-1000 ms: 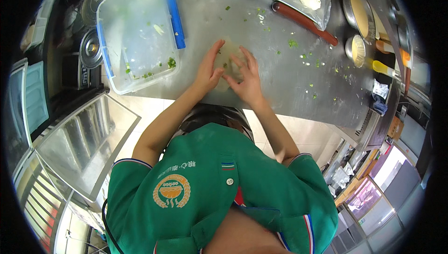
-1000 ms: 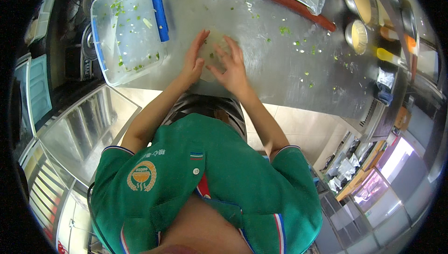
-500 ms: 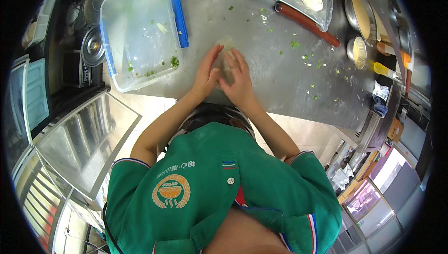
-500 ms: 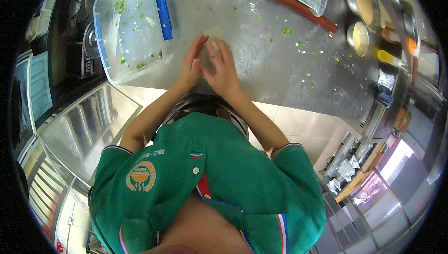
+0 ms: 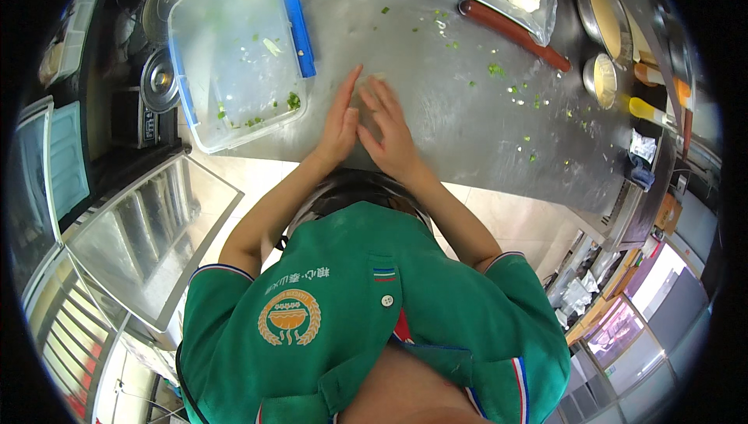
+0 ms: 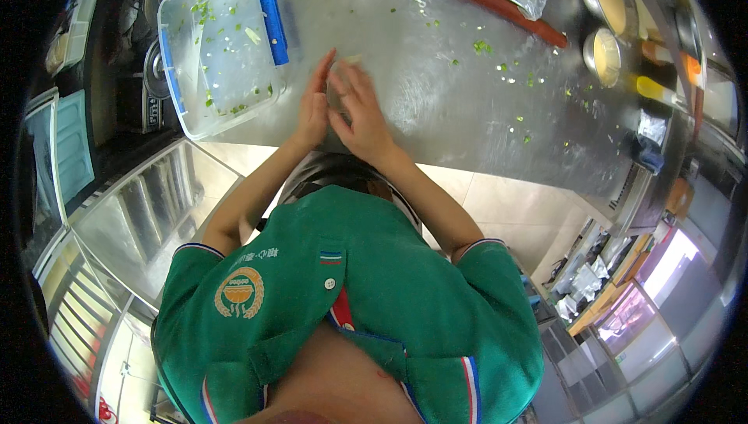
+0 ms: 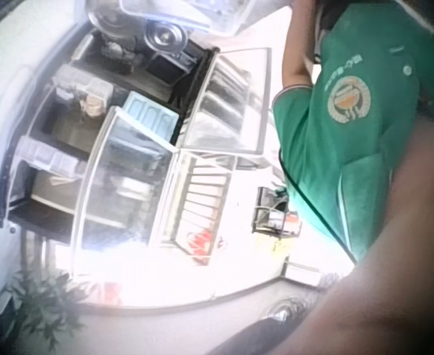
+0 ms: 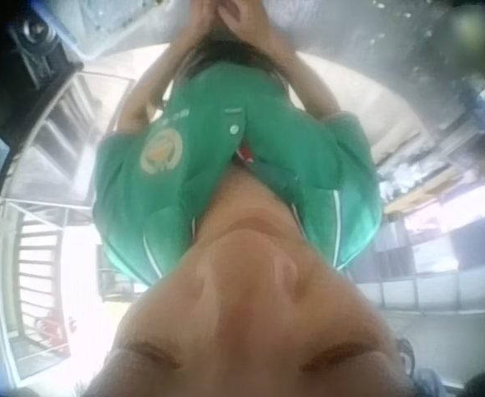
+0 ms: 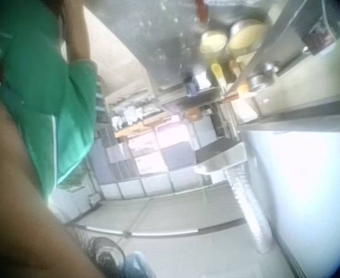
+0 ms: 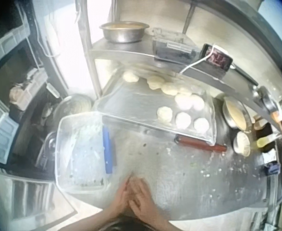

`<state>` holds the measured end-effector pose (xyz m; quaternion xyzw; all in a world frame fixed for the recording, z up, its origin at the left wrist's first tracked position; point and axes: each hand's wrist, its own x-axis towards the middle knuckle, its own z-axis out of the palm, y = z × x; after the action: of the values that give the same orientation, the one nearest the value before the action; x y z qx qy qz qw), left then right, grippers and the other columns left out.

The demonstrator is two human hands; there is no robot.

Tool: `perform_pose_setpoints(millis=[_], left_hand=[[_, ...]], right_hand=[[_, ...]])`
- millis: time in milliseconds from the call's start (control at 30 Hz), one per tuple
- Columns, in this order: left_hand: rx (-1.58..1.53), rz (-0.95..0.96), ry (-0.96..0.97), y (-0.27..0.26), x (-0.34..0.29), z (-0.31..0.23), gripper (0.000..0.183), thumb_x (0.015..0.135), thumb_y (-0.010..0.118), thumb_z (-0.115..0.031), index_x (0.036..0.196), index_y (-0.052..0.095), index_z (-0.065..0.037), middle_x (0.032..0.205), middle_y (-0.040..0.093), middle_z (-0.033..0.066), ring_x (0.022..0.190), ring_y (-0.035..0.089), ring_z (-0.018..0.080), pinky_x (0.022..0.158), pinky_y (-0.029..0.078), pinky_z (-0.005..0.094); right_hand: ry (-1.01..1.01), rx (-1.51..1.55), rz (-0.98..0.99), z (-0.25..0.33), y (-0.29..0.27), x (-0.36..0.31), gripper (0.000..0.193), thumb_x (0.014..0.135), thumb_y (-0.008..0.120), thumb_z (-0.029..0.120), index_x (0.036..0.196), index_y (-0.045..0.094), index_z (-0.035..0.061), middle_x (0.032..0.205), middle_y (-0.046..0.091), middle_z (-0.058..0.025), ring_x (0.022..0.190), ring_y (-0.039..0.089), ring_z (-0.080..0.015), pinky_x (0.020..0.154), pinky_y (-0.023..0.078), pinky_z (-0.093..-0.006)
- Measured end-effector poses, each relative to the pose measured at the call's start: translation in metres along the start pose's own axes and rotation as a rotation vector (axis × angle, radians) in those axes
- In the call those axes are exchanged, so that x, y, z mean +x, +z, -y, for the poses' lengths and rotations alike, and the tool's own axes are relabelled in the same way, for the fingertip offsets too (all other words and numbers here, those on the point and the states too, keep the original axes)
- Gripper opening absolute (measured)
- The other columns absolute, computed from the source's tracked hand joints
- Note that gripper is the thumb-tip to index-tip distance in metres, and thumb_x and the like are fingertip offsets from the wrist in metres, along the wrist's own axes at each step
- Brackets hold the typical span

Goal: The person rolls out dough into long strips, spreads a yellow paste, sprinkles chopped green onions, and rolls the dough into scorpion tail pastries. The finished pastries are placed on a tray and covered with plastic.

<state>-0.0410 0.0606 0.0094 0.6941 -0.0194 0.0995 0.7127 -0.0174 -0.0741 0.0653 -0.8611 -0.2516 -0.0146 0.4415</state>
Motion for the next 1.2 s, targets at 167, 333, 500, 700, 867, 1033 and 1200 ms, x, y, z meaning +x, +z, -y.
perform_pose_setpoints(millis=[167,333,500,700,867,1033,1200], left_hand=[[0.765,0.425,0.279,-0.008,0.037,-0.021,0.066,0.093,0.051,-0.052,0.139,0.047,-0.006,0.142,0.049,0.0132,0.136,0.039,0.0336,0.115,0.024,0.0488],[1.076,0.827,0.317,-0.038,0.006,-0.042,0.065,0.084,0.063,-0.050,0.133,0.054,-0.008,0.133,0.056,0.0083,0.127,0.048,0.0288,0.111,0.029,0.0494],[1.340,0.888,0.315,-0.057,-0.004,-0.053,0.065,0.067,0.079,-0.027,0.127,0.058,-0.010,0.124,0.058,0.0096,0.120,0.051,0.0283,0.099,0.039,0.0459],[1.235,0.509,0.199,0.057,0.021,-0.061,0.077,0.064,0.081,-0.023,0.135,0.052,-0.014,0.124,0.055,0.0093,0.113,0.054,0.0278,0.089,0.045,0.0401],[1.316,0.320,0.356,0.170,0.034,-0.027,0.076,0.074,0.070,-0.017,0.144,0.043,-0.015,0.142,0.045,0.0123,0.121,0.049,0.0348,0.097,0.040,0.0489],[1.246,0.168,0.119,0.172,0.036,-0.009,0.077,0.071,0.068,-0.004,0.144,0.044,-0.011,0.134,0.051,0.0130,0.124,0.048,0.0315,0.100,0.041,0.0473],[1.027,-0.014,-0.040,0.163,0.045,-0.001,0.030,0.077,0.064,0.002,0.106,0.070,0.000,0.094,0.068,0.0146,0.081,0.065,0.0301,0.074,0.053,0.0361]], right_hand=[[0.306,0.021,-0.169,-0.043,-0.026,-0.017,0.041,0.086,0.066,0.006,0.125,0.057,0.0003,0.123,0.057,-0.0179,0.103,0.061,-0.0317,0.085,0.051,-0.0424],[0.330,-0.068,-0.163,-0.091,-0.070,-0.025,0.013,0.090,0.061,0.012,0.097,0.064,0.0019,0.096,0.063,-0.0130,0.078,0.062,-0.0326,0.071,0.051,-0.0397],[0.254,-0.171,-0.152,-0.119,-0.059,-0.035,0.013,0.089,0.061,0.018,0.092,0.062,0.0049,0.086,0.060,-0.0113,0.075,0.060,-0.0338,0.066,0.050,-0.0438],[0.100,-0.330,-0.296,-0.194,-0.110,-0.020,0.013,0.085,0.063,0.017,0.092,0.062,0.0064,0.092,0.064,-0.0111,0.079,0.063,-0.0303,0.071,0.049,-0.0443],[0.122,-0.310,-0.095,-0.211,-0.186,-0.018,0.018,0.080,0.063,0.012,0.098,0.065,0.0058,0.094,0.064,-0.0109,0.088,0.063,-0.0297,0.074,0.049,-0.0427],[0.020,-0.247,-0.083,-0.177,-0.176,-0.032,0.020,0.078,0.060,0.008,0.097,0.068,0.0051,0.090,0.066,-0.0106,0.084,0.063,-0.0299,0.079,0.051,-0.0398],[0.356,-0.062,0.133,-0.187,-0.181,-0.042,0.022,0.082,0.064,0.006,0.102,0.070,0.0010,0.089,0.068,-0.0100,0.080,0.066,-0.0262,0.080,0.054,-0.0332]])
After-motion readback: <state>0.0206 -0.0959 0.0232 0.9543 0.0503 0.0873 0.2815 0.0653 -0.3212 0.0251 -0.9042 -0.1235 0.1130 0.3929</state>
